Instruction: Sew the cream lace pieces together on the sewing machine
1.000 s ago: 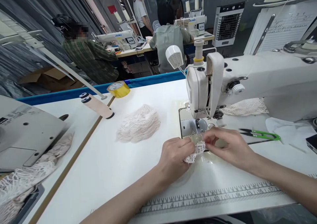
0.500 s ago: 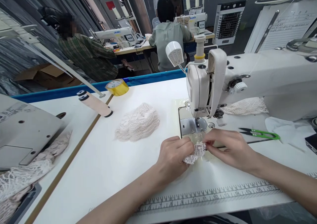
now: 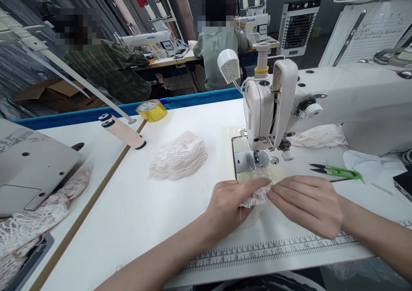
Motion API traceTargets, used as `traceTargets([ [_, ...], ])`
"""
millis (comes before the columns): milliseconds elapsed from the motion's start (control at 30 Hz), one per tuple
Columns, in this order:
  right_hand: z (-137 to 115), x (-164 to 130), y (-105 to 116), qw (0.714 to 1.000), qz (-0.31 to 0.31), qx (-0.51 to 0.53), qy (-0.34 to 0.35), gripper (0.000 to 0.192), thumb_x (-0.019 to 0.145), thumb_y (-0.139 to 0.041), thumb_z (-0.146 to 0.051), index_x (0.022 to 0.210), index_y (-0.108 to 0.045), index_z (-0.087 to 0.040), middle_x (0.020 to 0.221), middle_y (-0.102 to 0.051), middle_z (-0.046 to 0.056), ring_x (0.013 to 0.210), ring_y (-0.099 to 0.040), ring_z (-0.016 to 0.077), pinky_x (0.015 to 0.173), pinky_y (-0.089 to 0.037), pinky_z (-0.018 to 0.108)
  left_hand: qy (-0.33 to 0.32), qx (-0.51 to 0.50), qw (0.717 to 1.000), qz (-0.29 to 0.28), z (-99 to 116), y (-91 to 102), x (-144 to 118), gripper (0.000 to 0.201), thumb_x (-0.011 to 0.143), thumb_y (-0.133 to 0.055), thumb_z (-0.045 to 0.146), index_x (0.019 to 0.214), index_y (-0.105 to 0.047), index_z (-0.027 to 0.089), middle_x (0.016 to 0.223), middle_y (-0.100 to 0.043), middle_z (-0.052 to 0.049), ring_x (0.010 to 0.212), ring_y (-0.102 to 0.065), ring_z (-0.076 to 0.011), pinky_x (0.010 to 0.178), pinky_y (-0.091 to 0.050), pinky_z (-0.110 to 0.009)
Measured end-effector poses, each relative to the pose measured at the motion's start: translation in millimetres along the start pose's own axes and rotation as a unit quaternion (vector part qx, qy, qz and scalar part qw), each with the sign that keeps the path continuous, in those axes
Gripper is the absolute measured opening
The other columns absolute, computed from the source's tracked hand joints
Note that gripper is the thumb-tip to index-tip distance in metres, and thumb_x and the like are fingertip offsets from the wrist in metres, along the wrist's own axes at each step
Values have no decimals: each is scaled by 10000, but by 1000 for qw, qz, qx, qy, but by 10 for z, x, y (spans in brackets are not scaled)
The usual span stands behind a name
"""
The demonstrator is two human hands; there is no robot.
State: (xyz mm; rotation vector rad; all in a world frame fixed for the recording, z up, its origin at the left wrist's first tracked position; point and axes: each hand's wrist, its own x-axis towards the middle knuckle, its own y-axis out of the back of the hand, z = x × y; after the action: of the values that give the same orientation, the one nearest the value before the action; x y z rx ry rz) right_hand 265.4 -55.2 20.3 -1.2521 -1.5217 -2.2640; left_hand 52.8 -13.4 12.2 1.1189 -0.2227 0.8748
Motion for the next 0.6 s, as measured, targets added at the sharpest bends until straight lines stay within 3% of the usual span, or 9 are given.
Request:
traceTargets([
  [233, -10, 8, 15, 999, -31, 20, -34, 222, 874, -529, -127, 863, -683, -286, 792, -724, 3, 750, -689, 159, 660, -591, 262, 34, -40, 999, 3, 49, 28, 22, 163, 845, -560, 154, 991, -620, 196, 769, -721, 14, 589, -635, -105, 595, -495, -215],
  [333, -8, 29, -13, 990, -16, 96, -105, 172, 867, -534, -110, 872, -660, -228, 735, -698, 16, 676, -654, 144, 585, -548, 265, 135, -91, 986, -40, 87, 49, 68, 107, 868, -574, 217, 924, -662, 195, 784, -726, 8, 635, -653, -117, 604, -489, -214],
  [400, 5, 50, -48, 956, -40, 195, -215, 139, 872, -522, -116, 868, -637, -195, 716, -671, 10, 620, -614, 120, 536, -503, 245, 225, -111, 964, -90, 90, 37, 95, 157, 890, -563, 296, 879, -688, 202, 760, -720, 7, 617, -640, -126, 579, -470, -224],
  [467, 33, 66, -94, 900, -92, 279, -322, 122, 872, -518, -138, 831, -622, -186, 704, -651, -7, 591, -586, 103, 526, -470, 228, 277, -81, 948, -137, 68, -2, 103, 197, 897, -549, 335, 874, -706, 217, 728, -710, 5, 586, -616, -139, 557, -442, -242],
  [533, 67, 70, -150, 866, -141, 287, -384, 127, 864, -519, -157, 789, -618, -188, 680, -640, -21, 580, -571, 104, 540, -442, 231, 278, 3, 948, -157, 34, -53, 92, 171, 886, -558, 308, 897, -708, 225, 693, -695, -1, 557, -586, -152, 567, -418, -266],
  [600, 100, 62, -207, 868, -179, 232, -400, 138, 859, -510, -171, 790, -628, -191, 665, -637, -24, 571, -558, 113, 537, -397, 242, 250, 96, 950, -159, 7, -95, 77, 162, 875, -565, 294, 957, -679, 213, 589, -650, 9, 518, -544, -161, 629, -420, -311],
])
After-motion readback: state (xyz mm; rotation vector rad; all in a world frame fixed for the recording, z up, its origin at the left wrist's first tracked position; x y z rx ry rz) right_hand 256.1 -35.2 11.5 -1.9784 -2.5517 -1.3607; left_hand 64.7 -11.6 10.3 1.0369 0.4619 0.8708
